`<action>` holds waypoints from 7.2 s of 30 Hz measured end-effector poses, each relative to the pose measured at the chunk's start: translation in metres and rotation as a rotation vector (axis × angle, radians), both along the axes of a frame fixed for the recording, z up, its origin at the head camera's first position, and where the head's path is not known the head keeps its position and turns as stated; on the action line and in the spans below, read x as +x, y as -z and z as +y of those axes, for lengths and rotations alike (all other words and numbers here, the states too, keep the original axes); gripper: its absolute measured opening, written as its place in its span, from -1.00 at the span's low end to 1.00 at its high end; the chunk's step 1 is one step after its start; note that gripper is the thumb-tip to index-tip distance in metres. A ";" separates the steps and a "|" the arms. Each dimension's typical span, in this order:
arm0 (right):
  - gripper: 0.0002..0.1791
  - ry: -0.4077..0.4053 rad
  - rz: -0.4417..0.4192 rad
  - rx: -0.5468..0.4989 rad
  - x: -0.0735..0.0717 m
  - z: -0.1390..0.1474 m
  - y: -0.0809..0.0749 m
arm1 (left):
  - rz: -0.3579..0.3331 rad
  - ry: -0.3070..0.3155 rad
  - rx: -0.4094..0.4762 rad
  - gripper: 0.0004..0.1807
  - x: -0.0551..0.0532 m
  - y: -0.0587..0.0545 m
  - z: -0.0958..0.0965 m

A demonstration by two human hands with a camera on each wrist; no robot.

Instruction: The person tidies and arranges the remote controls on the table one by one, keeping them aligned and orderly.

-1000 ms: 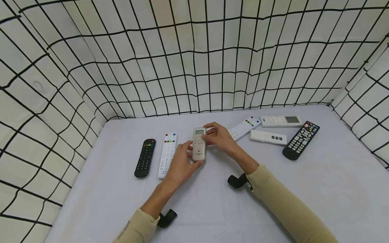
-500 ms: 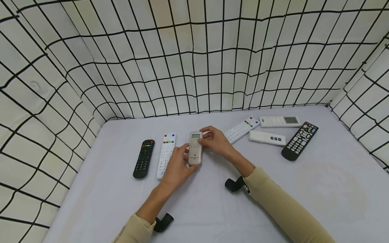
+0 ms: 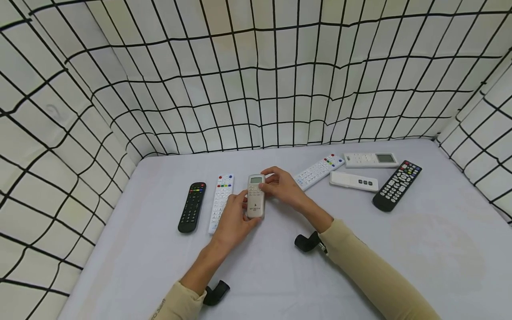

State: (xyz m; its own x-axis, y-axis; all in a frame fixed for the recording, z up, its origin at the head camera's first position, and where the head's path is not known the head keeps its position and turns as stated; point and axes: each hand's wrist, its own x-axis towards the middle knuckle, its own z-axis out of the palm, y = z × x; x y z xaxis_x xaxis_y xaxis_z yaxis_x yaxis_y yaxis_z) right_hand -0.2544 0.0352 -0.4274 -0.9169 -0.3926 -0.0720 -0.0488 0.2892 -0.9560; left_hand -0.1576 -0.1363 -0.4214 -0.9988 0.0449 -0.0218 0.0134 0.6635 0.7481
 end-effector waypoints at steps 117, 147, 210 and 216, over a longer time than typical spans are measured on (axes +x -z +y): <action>-0.63 0.249 0.191 0.170 -0.010 0.088 -0.024 | 0.135 0.041 -0.068 -0.45 -0.002 -0.007 0.043; -0.63 0.418 0.257 0.249 -0.018 0.123 -0.024 | 0.079 0.106 -0.019 -0.45 -0.011 -0.003 0.070; -0.35 0.356 0.149 0.420 -0.026 0.165 -0.004 | -0.088 0.151 -0.047 -0.15 -0.053 0.005 0.105; -0.36 0.359 0.157 0.401 -0.028 0.164 -0.005 | -0.070 0.152 -0.048 -0.16 -0.053 0.005 0.105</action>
State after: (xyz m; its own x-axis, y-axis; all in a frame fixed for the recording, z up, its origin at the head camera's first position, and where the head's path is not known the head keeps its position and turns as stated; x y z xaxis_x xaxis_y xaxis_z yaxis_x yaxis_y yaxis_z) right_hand -0.2829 0.1994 -0.4225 -0.9997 -0.0238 -0.0029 -0.0133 0.6535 -0.7568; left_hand -0.2107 -0.0317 -0.4264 -0.9766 0.1922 -0.0967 0.0653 0.6930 0.7180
